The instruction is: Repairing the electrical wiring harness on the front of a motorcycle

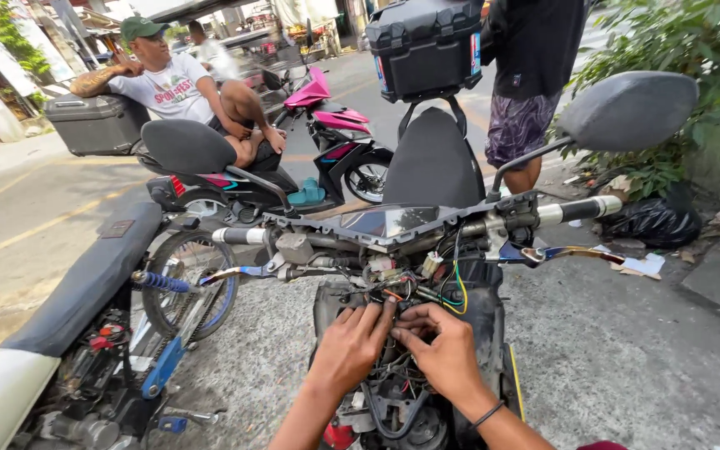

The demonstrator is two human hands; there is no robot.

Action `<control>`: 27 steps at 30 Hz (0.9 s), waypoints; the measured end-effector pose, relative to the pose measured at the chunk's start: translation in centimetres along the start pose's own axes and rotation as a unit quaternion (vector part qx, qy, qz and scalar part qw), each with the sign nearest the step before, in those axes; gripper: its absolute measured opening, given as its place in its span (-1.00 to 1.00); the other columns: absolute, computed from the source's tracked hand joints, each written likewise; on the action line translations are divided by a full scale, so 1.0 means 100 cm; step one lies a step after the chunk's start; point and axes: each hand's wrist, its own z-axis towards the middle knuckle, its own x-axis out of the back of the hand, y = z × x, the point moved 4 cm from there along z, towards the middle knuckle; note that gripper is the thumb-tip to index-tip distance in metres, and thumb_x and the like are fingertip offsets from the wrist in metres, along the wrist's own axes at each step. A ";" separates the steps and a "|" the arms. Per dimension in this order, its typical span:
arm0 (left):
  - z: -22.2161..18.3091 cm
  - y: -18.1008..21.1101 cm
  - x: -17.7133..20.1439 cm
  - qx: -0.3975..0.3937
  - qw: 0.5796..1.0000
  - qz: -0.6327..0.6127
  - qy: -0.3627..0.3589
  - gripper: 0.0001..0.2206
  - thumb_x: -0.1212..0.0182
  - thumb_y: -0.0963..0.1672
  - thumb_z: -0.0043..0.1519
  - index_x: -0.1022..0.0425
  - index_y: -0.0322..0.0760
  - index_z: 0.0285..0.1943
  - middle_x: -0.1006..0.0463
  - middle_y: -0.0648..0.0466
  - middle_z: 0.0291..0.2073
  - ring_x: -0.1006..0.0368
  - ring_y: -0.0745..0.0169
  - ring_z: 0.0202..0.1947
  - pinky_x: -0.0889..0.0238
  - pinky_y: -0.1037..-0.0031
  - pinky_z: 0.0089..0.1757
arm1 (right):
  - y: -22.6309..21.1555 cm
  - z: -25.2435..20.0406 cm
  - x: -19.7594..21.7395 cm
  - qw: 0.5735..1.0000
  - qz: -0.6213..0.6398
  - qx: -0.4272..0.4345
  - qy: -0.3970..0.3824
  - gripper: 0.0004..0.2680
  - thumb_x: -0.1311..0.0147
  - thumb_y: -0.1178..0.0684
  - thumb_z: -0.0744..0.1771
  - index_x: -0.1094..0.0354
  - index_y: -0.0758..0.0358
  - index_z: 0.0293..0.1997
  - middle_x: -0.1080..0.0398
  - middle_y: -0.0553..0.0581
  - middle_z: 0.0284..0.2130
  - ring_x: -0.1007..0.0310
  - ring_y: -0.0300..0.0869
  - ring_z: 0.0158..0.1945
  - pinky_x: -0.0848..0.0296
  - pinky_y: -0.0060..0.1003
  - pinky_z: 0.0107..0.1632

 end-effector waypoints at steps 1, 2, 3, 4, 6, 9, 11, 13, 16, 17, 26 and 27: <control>0.002 0.001 0.001 0.003 1.000 -0.001 0.009 -0.51 -0.09 -0.23 0.36 -0.39 -0.50 0.52 -0.52 -0.09 -0.05 -0.51 -0.03 -0.20 -0.45 0.23 -0.20 | 0.003 0.003 0.002 1.000 -0.008 0.006 0.000 -0.83 -0.55 0.16 0.23 -0.65 0.18 -0.19 -0.75 0.01 -0.36 -0.73 -0.33 -0.28 -0.68 -0.43 -0.16; 0.004 0.002 0.003 0.001 1.000 -0.006 0.021 -0.57 -0.10 -0.20 0.40 -0.42 -0.46 0.47 -0.50 -0.08 -0.04 -0.49 -0.03 -0.23 -0.42 0.23 -0.23 | 0.006 0.006 0.002 1.000 -0.001 0.001 -0.014 -0.84 -0.53 0.17 0.25 -0.65 0.19 -0.17 -0.74 0.01 -0.35 -0.72 -0.33 -0.26 -0.67 -0.43 -0.14; -0.001 0.004 0.008 -0.001 1.000 -0.011 0.024 -0.63 -0.10 -0.17 0.43 -0.45 -0.41 0.42 -0.48 -0.07 -0.04 -0.47 -0.03 -0.25 -0.40 0.23 -0.26 | 0.010 0.002 -0.002 0.999 0.011 -0.010 -0.031 -0.85 -0.50 0.18 0.26 -0.64 0.19 -0.16 -0.73 0.01 -0.33 -0.71 -0.33 -0.24 -0.66 -0.44 -0.13; -0.002 0.003 0.006 0.003 1.000 -0.012 0.025 -0.63 -0.10 -0.17 0.43 -0.45 -0.41 0.42 -0.48 -0.07 -0.04 -0.47 -0.03 -0.25 -0.40 0.23 -0.26 | 0.010 0.002 -0.001 0.999 0.008 -0.011 -0.034 -0.85 -0.50 0.18 0.26 -0.64 0.19 -0.16 -0.73 0.01 -0.33 -0.71 -0.33 -0.24 -0.66 -0.44 -0.13; -0.005 -0.001 0.004 -0.018 0.997 -0.042 0.055 -0.73 -0.16 -0.23 0.37 -0.51 -0.35 0.25 -0.56 -0.25 0.22 -0.61 -0.09 -0.09 -0.52 0.18 -0.16 | 0.012 0.000 -0.002 0.999 0.006 0.008 -0.050 -0.82 -0.46 0.18 0.27 -0.53 0.16 -0.14 -0.65 0.00 -0.31 -0.63 -0.30 -0.21 -0.60 -0.37 -0.08; -0.001 -0.007 0.020 -0.010 0.983 -0.168 0.076 -0.90 -0.19 -0.25 0.36 -0.46 -0.28 0.01 -0.59 -0.03 -0.15 -0.50 -0.04 -0.33 -0.35 0.22 -0.27 | -0.010 -0.007 -0.002 0.995 0.013 0.067 -0.079 -0.88 -0.38 0.19 0.32 -0.50 0.19 -0.14 -0.59 0.00 -0.32 -0.55 -0.30 -0.22 -0.56 -0.39 -0.11; -0.001 -0.010 0.030 0.021 0.967 -0.242 0.080 -0.82 -0.25 -0.25 0.34 -0.51 -0.29 0.10 -0.65 -0.06 -0.12 -0.59 -0.07 -0.23 -0.43 0.21 -0.21 | -0.007 -0.005 0.000 0.995 0.015 0.064 -0.071 -0.87 -0.38 0.19 0.32 -0.52 0.19 -0.12 -0.61 -0.01 -0.31 -0.55 -0.31 -0.23 -0.56 -0.41 -0.10; 0.000 -0.015 0.040 0.050 0.945 -0.312 0.085 -0.73 -0.32 -0.25 0.32 -0.55 -0.30 0.19 -0.72 -0.08 -0.08 -0.67 -0.11 -0.14 -0.51 0.20 -0.14 | -0.008 0.000 0.003 0.996 0.019 0.066 -0.063 -0.87 -0.38 0.20 0.31 -0.55 0.18 -0.10 -0.63 -0.01 -0.30 -0.55 -0.32 -0.23 -0.57 -0.42 -0.09; 0.002 -0.020 0.044 0.103 0.934 -0.342 0.013 -0.81 -0.26 -0.21 0.35 -0.60 -0.15 0.12 -0.70 0.06 -0.05 -0.65 -0.12 -0.23 -0.42 0.13 -0.33 | -0.010 0.004 0.006 0.994 0.018 0.061 -0.088 -0.81 -0.43 0.22 0.29 -0.56 0.19 -0.06 -0.63 0.00 -0.31 -0.58 -0.32 -0.22 -0.58 -0.44 -0.10; 0.003 -0.019 0.046 0.080 0.939 -0.333 -0.019 -0.80 -0.21 -0.20 0.38 -0.58 -0.12 0.15 -0.66 0.06 -0.03 -0.63 -0.15 -0.25 -0.41 0.10 -0.33 | -0.010 0.004 0.006 0.991 0.039 0.062 -0.108 -0.78 -0.39 0.26 0.30 -0.51 0.21 0.00 -0.63 0.04 -0.28 -0.57 -0.30 -0.19 -0.54 -0.42 -0.07; 0.012 -0.023 0.048 0.009 0.965 -0.259 -0.033 -0.94 -0.24 -0.17 0.39 -0.59 -0.18 -0.02 -0.61 -0.01 -0.16 -0.59 -0.11 -0.17 -0.40 0.12 -0.24 | -0.004 0.001 0.002 0.987 0.071 0.063 -0.131 -0.79 -0.34 0.24 0.33 -0.43 0.23 0.04 -0.59 0.06 -0.30 -0.53 -0.27 -0.21 -0.49 -0.36 -0.09; 0.013 -0.022 0.038 -0.012 0.984 -0.174 -0.040 -0.92 -0.24 -0.16 0.35 -0.47 -0.18 -0.03 -0.52 -0.03 -0.21 -0.55 -0.12 -0.18 -0.36 0.11 -0.23 | -0.006 0.007 0.005 0.989 0.053 0.085 -0.108 -0.77 -0.36 0.24 0.33 -0.42 0.25 0.05 -0.60 0.06 -0.34 -0.57 -0.28 -0.24 -0.51 -0.38 -0.11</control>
